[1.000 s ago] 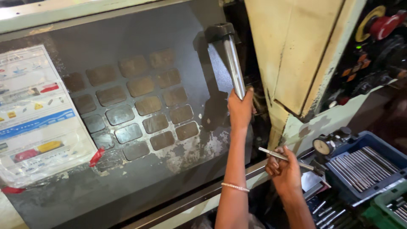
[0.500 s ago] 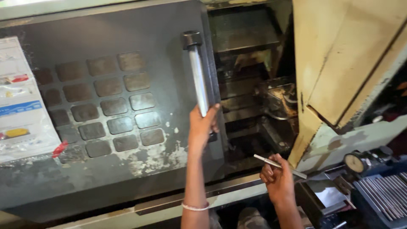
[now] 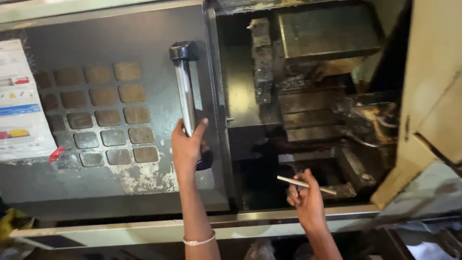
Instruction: The person opens the CNC machine door, inserts a metal rod into the machine, and closes the door. They repeat this process multiple times, handling several metal rods and placing them into bins.
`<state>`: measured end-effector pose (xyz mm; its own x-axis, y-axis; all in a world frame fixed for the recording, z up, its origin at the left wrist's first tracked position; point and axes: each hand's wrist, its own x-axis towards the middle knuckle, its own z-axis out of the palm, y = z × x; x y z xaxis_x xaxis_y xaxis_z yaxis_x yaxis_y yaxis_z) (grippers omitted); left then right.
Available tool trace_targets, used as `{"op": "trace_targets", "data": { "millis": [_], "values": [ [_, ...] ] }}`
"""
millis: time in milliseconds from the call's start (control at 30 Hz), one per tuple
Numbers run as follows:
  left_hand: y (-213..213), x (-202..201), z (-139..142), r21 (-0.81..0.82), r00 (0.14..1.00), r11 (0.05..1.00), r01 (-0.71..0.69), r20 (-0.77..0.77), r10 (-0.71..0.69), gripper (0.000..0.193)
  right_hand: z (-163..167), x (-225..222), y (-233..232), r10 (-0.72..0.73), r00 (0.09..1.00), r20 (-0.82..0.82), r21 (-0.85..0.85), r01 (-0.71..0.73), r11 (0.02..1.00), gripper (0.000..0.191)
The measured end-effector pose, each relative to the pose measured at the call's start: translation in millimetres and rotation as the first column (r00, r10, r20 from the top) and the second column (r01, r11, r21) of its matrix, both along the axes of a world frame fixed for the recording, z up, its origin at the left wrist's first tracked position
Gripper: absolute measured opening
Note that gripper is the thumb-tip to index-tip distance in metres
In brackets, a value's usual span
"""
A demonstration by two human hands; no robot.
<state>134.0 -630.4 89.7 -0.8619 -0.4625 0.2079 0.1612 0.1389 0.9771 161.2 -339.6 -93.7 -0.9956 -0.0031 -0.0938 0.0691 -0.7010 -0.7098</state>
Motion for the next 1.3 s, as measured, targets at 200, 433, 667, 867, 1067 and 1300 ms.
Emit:
{"op": "trace_targets", "data": {
  "millis": [200,433,667,867,1067,1300],
  "values": [
    [-35.9,-42.7,45.2,-0.490,0.847,0.703,-0.516,-0.166,0.505,0.041,12.4,-84.2,-69.7,0.041,0.998,-0.044,0.278,-0.027,0.960,0.068],
    [-44.9,-95.2,40.6,-0.523,0.833,0.691,-0.499,-0.069,0.550,0.045,-5.1,-252.7,-150.7,-0.085,0.996,-0.035,0.121,0.088,0.989,0.024],
    [-49.9,-161.8,28.3,-0.483,0.871,0.755,-0.444,-0.034,0.490,0.043,-21.5,-409.1,-227.6,-0.099,0.977,0.189,0.165,0.068,0.984,0.040],
    [-55.3,-197.4,21.8,-0.520,0.858,0.717,-0.463,-0.060,0.510,0.043,-23.0,-474.9,-250.9,-0.066,0.963,0.263,0.425,-0.055,0.903,0.054],
    [-41.5,-196.9,15.2,-0.532,0.857,0.715,-0.454,-0.042,0.513,0.046,-27.4,-488.8,-216.7,-0.188,0.975,0.119,-0.284,0.215,0.934,0.047],
    [-42.9,-194.4,18.1,-0.471,0.878,0.778,-0.416,0.014,0.478,0.046,-19.6,-499.6,-185.7,-0.090,0.991,0.102,0.291,0.056,0.955,0.084]
  ]
}}
